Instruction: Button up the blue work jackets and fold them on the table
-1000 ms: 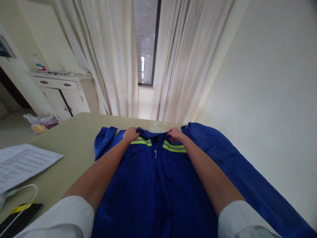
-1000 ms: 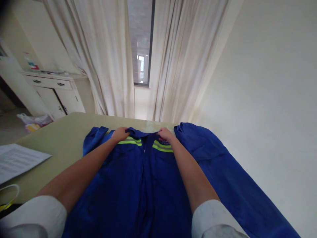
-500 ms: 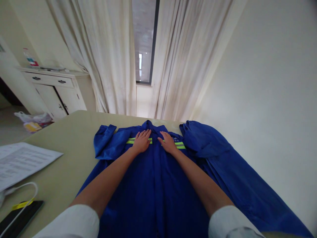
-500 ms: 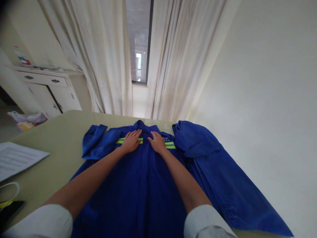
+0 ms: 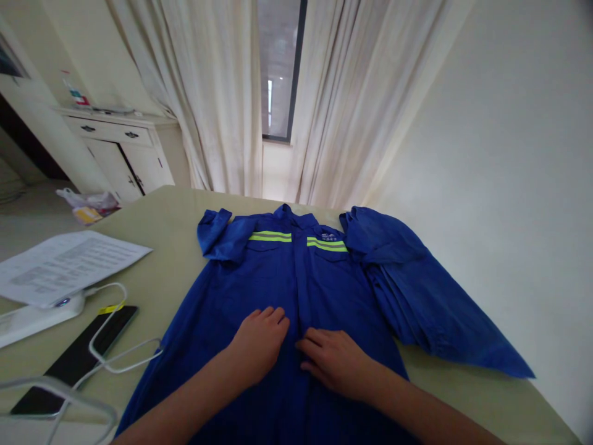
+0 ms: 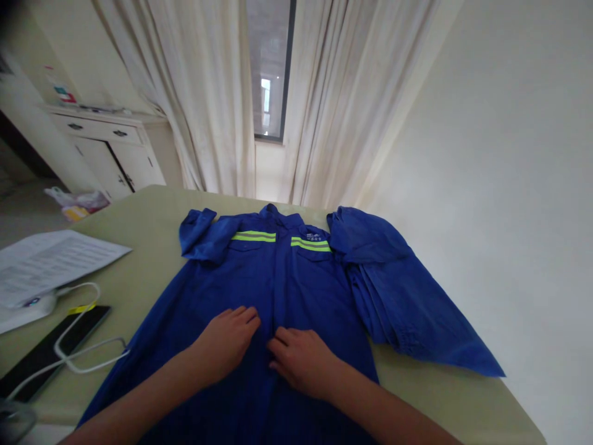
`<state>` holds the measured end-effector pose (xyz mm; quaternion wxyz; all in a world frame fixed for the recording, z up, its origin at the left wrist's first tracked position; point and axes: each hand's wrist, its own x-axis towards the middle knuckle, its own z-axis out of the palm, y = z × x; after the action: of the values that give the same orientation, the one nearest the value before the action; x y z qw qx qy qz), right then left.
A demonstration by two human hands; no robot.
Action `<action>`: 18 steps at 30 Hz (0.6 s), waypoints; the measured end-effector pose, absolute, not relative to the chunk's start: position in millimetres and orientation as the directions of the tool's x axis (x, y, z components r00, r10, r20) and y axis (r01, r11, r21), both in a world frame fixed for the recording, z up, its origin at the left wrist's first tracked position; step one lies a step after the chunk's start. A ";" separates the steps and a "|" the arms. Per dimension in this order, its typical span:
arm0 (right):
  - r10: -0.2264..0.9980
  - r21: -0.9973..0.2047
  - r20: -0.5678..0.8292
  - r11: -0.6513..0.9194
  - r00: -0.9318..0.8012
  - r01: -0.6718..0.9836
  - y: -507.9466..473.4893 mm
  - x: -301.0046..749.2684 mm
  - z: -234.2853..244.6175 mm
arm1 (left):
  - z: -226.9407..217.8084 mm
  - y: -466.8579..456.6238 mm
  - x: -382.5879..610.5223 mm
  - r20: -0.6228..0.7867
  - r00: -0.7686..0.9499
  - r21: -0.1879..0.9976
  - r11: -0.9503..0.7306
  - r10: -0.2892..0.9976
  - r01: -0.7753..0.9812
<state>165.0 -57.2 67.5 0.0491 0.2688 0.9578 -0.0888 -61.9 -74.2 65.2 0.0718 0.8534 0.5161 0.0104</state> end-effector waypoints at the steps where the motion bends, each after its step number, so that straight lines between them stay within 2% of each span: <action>1: 0.532 -0.134 -0.168 0.822 -0.830 0.554 -56.0 164.8 68.5 | 63.4 -90.3 -61.2 -0.057 0.505 0.157 -0.491 0.861 0.857; 5: 0.562 -0.089 -0.236 0.800 -0.793 0.594 -50.7 158.3 72.1 | 46.2 -135.8 -58.2 -0.034 0.712 0.309 -0.670 0.702 0.675; 7: 0.555 -0.116 -0.228 0.800 -0.800 0.589 -49.1 154.9 73.1 | 36.5 -147.9 -55.0 0.020 0.739 0.355 -0.696 0.673 0.624; 11: 0.484 -0.175 -0.235 0.832 -0.843 0.527 -47.2 151.4 75.7 | 26.9 -158.6 -48.3 0.162 0.688 0.375 -0.689 0.708 0.620; 14: 0.446 -0.112 -0.257 0.867 -0.857 0.485 -44.9 148.4 80.3 | 26.3 -162.5 -47.0 0.241 0.673 0.375 -0.707 0.699 0.600; 16: 0.392 -0.076 -0.263 0.903 -0.882 0.424 -41.2 145.8 84.2 | 24.2 -165.2 -47.3 0.252 0.692 0.347 -0.731 0.677 0.588; 18: 0.313 -0.091 -0.269 0.933 -0.911 0.347 -35.4 143.5 87.5 | 20.0 -167.6 -47.5 0.218 0.723 0.320 -0.747 0.656 0.582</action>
<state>143.5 -35.4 87.5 0.1258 0.1692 0.9751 -0.0685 -47.5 -167.6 20.0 0.1154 0.9209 0.3361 0.1604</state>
